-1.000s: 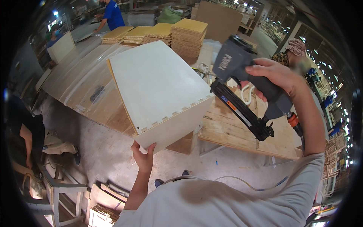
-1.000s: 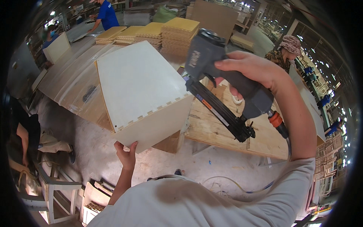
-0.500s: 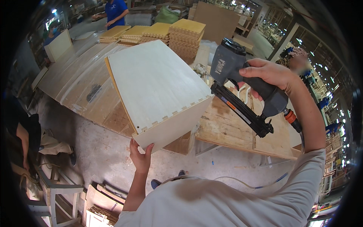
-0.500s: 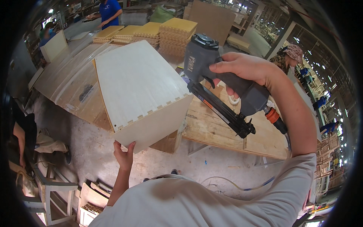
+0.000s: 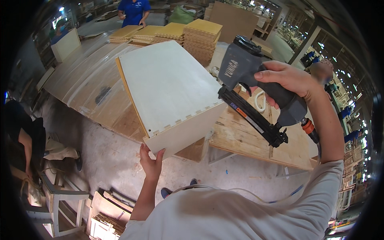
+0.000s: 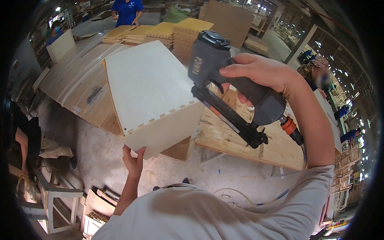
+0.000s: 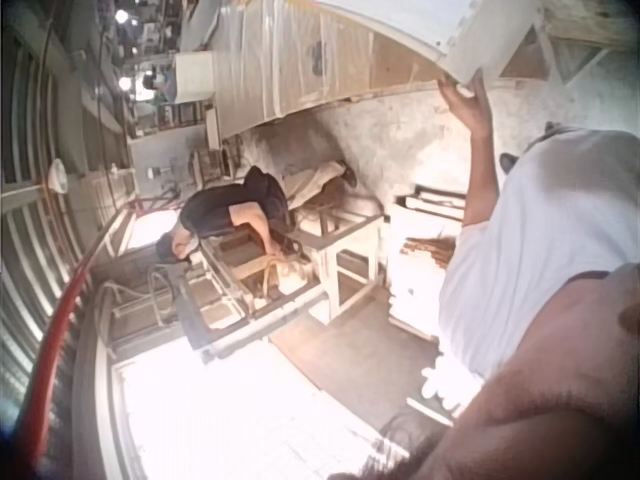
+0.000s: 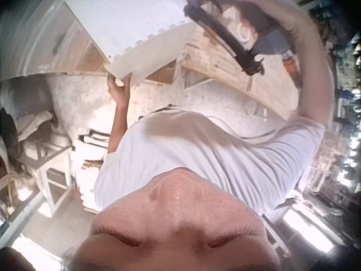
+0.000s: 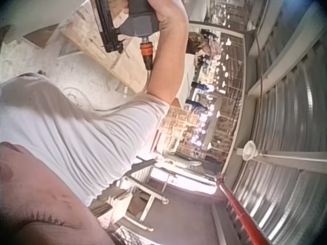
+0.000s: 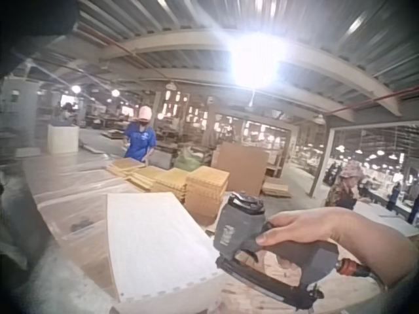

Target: The person assembles a wooden box by attaching side panels to a base using a pneumatic nail gun. They apply adhesive to the edges of the panels, position thin wooden strips, and secure them with nails. The process involves repeated handling of panels and the tool to construct the box structure.

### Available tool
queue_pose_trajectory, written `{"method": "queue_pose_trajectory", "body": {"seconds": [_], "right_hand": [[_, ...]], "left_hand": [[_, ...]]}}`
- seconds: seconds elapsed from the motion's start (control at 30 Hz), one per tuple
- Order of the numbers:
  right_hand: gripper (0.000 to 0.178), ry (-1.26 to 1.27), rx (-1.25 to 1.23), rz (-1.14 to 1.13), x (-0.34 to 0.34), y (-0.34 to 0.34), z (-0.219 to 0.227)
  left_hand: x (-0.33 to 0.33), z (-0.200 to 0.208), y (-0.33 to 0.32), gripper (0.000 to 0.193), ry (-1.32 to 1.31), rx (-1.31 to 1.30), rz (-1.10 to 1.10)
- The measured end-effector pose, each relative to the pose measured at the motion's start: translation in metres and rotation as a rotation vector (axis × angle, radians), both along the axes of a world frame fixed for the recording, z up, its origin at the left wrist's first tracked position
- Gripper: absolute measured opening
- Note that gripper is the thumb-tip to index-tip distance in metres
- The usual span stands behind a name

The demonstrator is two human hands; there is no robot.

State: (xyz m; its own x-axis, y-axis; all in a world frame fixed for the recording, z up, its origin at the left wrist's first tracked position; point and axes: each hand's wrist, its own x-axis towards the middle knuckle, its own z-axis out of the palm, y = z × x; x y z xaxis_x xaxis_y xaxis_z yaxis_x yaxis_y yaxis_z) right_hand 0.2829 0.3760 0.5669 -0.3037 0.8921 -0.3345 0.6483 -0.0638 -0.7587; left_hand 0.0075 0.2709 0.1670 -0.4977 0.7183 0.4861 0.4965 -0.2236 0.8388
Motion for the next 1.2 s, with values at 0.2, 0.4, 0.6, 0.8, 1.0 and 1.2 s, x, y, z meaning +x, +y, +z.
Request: {"method": "queue_pose_trajectory", "body": {"seconds": [0.2, 0.4, 0.6, 0.8, 1.0, 1.2], "right_hand": [[0.039, -0.029, -0.108, 0.083, -0.02, -0.005, 0.005], [0.033, -0.024, -0.091, 0.098, -0.029, -0.002, -0.005], [0.033, -0.027, -0.076, 0.156, -0.039, -0.006, -0.001], [0.042, -0.062, -0.094, 0.273, -0.061, -0.013, 0.001], [0.032, -0.053, -0.169, 0.276, -0.079, -0.018, -0.002], [0.034, -0.083, -0.129, 0.291, -0.088, -0.023, 0.002]], "left_hand": [[0.002, 0.011, 0.0, 0.044, 0.043, 0.029, -0.018], [0.002, 0.014, -0.002, 0.044, 0.038, 0.022, -0.025], [0.001, 0.011, -0.002, 0.039, -0.002, -0.025, -0.038], [0.0, 0.015, -0.004, 0.038, 0.017, -0.061, -0.081], [-0.001, 0.016, -0.004, 0.041, 0.104, -0.072, -0.095], [-0.001, 0.013, -0.003, 0.041, 0.148, -0.021, -0.081]]}}
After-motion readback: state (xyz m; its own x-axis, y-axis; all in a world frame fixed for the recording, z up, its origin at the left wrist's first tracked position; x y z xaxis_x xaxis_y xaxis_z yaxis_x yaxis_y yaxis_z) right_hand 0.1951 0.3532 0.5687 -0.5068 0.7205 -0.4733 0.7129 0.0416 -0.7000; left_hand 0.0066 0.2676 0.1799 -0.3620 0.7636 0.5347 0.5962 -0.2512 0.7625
